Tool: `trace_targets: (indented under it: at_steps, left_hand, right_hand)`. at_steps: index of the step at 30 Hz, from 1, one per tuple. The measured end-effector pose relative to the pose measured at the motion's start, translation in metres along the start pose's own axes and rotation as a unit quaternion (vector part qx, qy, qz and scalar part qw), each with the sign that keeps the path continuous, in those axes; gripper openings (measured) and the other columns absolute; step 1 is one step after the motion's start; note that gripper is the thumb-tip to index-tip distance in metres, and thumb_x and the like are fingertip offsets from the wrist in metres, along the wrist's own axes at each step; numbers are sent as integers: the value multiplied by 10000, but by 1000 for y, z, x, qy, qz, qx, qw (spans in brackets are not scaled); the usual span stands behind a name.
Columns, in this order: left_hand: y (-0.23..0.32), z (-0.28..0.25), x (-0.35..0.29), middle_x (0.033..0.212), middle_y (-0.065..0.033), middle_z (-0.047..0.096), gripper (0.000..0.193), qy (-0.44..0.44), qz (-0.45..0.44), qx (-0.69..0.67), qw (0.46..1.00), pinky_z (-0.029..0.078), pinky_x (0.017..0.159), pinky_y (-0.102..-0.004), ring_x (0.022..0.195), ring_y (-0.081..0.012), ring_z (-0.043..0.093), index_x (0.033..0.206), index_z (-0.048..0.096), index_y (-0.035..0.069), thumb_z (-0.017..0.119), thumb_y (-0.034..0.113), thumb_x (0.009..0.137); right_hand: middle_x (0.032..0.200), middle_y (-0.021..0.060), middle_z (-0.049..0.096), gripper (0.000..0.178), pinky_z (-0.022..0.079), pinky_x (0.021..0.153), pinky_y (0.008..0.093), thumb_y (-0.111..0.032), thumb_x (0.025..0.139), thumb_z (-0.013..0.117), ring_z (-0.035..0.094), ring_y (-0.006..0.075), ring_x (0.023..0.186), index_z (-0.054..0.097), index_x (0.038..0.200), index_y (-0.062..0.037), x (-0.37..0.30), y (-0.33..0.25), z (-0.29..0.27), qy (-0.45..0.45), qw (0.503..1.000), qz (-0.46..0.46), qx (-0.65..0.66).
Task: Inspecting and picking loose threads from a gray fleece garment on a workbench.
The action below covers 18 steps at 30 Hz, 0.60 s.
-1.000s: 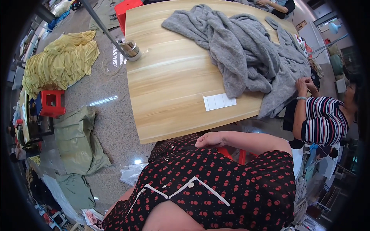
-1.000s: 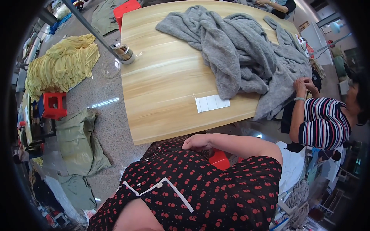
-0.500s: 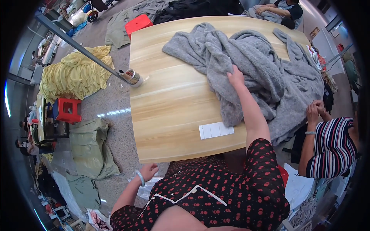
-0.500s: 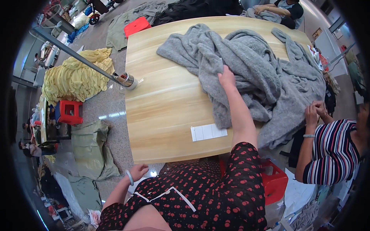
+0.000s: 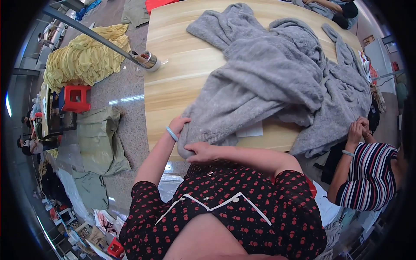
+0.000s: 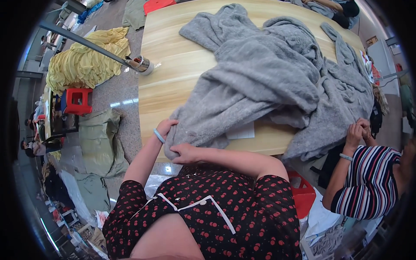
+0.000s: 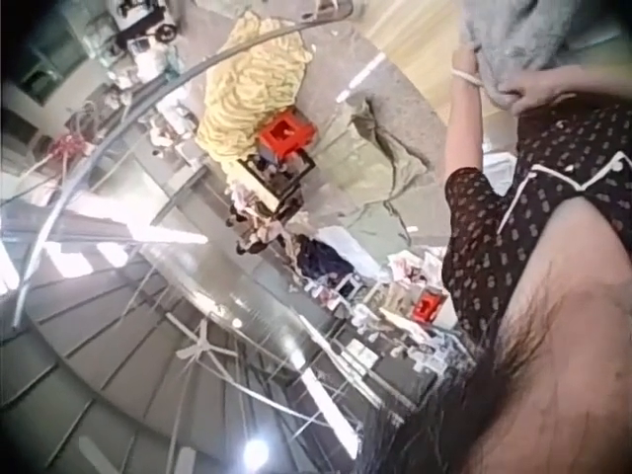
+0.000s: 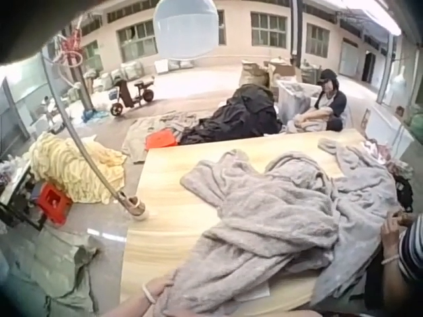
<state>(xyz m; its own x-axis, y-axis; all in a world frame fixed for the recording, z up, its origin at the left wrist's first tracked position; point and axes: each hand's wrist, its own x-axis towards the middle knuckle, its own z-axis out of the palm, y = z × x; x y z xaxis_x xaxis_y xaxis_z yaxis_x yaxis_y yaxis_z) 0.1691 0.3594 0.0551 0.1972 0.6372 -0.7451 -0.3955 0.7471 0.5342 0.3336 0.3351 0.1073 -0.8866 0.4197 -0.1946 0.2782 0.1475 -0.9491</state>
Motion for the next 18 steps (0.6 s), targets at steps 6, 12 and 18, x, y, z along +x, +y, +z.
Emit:
trace_targets:
  at_steps: [6,12,18]
  left_hand:
    - [-36,-66,5,910,-149,610,342,136,43,214,966,483,709,-349,819,-243,595,1009,558,-6,552,51,672]
    - [-40,-74,-14,949,-199,597,349,-75,7,572,816,454,767,-356,851,-293,583,977,593,27,612,182,665]
    - [-21,-62,9,930,-218,591,381,105,100,603,784,441,794,-372,889,-330,564,966,578,5,635,276,704]
  right_hand:
    - [941,158,568,279,422,805,395,-149,741,565,521,330,914,563,1001,-48,-12,55,-145,334,903,49,-266]
    - [1121,186,480,407,398,845,408,-134,708,578,465,348,1013,490,1100,-66,31,114,-264,367,799,203,-430]
    - [1240,138,404,685,257,983,474,-164,681,593,297,319,1221,293,1295,-129,73,157,-296,306,716,231,-583]
